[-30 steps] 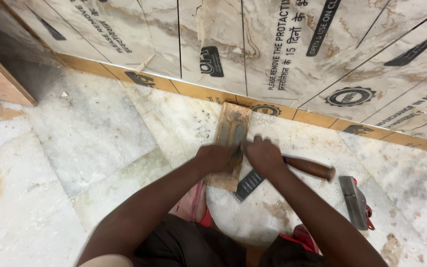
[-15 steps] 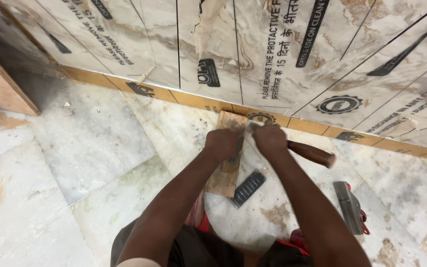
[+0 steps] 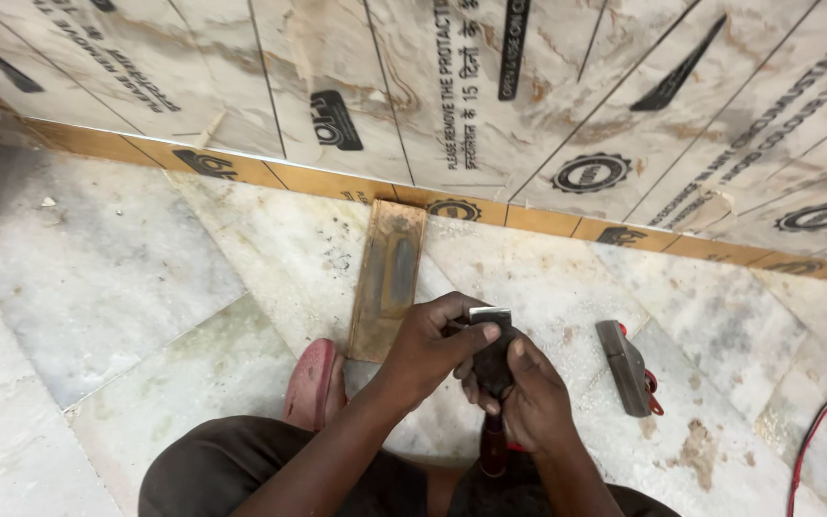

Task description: The person sits on the floor and sharpens a metal tool blade using a sharpening stone. They repeatedly rub the blade against the stone and periodically inspect the edge with their fingers.

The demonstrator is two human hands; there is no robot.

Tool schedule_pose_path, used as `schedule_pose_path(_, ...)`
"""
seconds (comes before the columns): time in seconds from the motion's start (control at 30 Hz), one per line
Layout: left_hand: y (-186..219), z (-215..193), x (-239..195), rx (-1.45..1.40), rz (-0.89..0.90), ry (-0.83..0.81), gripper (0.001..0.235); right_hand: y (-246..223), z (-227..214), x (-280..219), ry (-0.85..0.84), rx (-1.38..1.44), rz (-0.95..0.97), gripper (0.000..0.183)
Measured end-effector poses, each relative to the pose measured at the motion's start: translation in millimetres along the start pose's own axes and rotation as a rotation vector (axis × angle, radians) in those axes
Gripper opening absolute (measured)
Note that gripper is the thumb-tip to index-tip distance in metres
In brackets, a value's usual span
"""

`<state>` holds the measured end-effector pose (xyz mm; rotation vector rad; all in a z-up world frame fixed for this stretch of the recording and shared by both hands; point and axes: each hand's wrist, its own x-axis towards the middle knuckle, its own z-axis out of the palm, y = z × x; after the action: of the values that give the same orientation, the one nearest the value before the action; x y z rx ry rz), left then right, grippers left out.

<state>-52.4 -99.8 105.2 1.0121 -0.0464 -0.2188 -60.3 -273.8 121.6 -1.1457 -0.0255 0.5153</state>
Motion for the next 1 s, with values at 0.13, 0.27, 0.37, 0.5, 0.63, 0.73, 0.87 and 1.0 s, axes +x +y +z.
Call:
schedule_pose_path(0.13,4.0,1.8,-7.3,0.014,0.066,-0.026,0.018,11.9,-7.9,0.2,-0.069,0.039,-0.003,0.057)
schedule_pose_path(0.27,13.3,-1.2,-12.3,-0.012,0.032,-0.002,0.018,26.4,-9.7,8.1,-0.087,0.077,0.001,0.058)
schedule_pose_path(0.37,17.8,-2.6,-14.8,-0.02,-0.002,0.009,0.019,34.5,-11.4,8.5,-0.088,0.072,0.017,0.057)
schedule_pose_path(0.5,22.4,-3.7,-17.5,-0.042,0.001,0.004,0.02,37.8,-9.9,6.5,-0.093,0.064,0.017,0.057)
schedule_pose_path(0.63,21.8,-3.5,-20.2,-0.105,0.038,0.0,0.02,37.0,-6.9,5.6,-0.069,0.113,0.006,0.056)
schedule_pose_path(0.73,20.0,-4.3,-21.6,-0.11,0.062,0.013,0.017,34.6,-4.8,3.7,-0.072,0.108,-0.015,0.057)
schedule_pose_path(0.87,17.3,-7.5,-22.8,-0.136,0.059,0.036,0.013,33.3,-1.0,2.1,-0.055,0.081,-0.018,0.057)
schedule_pose_path(1.0,15.7,-8.6,-22.0,-0.158,0.029,0.063,0.01,32.2,2.3,3.0,-0.044,0.042,-0.016,0.056)
